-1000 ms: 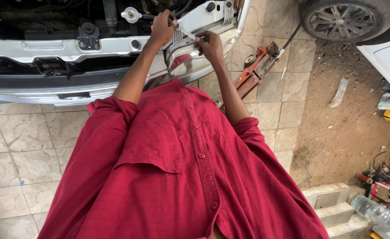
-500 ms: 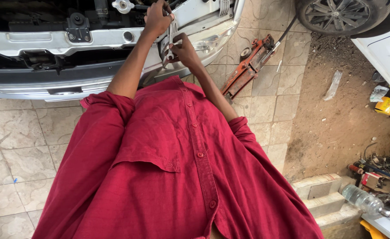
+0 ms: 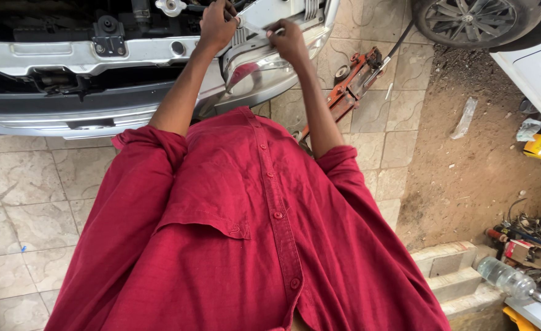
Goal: The person uses a wrench to tighten bolts on the front frame of a white car with the hood open. A black dog briefly walks into the frame and sniffs the person's hand and the car bumper.
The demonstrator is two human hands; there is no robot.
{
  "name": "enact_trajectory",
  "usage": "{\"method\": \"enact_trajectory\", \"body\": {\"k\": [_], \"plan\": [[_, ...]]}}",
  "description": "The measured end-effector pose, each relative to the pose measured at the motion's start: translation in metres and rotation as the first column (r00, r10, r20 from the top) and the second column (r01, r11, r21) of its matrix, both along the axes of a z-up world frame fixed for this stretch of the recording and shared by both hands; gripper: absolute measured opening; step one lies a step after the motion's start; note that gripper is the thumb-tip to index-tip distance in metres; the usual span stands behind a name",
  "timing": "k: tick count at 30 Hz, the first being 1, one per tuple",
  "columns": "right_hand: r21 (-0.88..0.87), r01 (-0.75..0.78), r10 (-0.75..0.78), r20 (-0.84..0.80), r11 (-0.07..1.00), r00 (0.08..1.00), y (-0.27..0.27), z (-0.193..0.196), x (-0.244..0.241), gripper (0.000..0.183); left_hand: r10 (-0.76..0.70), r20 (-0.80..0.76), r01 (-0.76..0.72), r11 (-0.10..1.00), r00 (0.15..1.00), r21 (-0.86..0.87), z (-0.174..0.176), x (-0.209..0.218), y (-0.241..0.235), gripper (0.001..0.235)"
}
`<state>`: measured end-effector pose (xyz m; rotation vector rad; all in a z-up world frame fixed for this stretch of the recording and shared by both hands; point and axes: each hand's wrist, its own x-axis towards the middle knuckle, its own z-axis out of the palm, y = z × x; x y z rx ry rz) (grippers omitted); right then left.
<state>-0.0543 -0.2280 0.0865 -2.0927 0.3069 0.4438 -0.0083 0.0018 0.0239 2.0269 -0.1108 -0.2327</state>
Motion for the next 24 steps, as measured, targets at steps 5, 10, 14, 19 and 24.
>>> {"method": "enact_trajectory", "body": {"k": [5,10,14,19,24], "plan": [[0.264,0.245,-0.18,-0.248,0.933,0.952,0.066,0.02,-0.045,0.027,0.017,0.017,-0.017,1.0,1.0,-0.012,0.003,-0.001,0.0,0.017],[0.475,0.258,-0.184,-0.199,0.841,0.963,0.089,0.019,-0.061,0.028,0.013,-0.012,-0.014,0.999,1.0,-0.043,-0.003,-0.004,0.002,0.016],[0.162,0.213,-0.201,-0.087,0.963,0.976,0.04,-0.012,-0.036,0.026,0.043,0.076,-0.04,0.998,0.996,-0.04,-0.007,0.007,-0.003,0.021],[0.09,-0.032,0.01,0.235,0.995,0.972,-0.014,-0.04,0.001,0.024,-0.001,-0.033,0.001,1.0,0.999,-0.001,-0.005,0.0,-0.001,0.02],[-0.049,0.013,-0.009,0.065,0.999,0.998,0.001,-0.02,0.002,0.023,0.005,0.126,-0.007,1.0,0.992,0.01,-0.005,-0.001,0.0,0.02]]}}
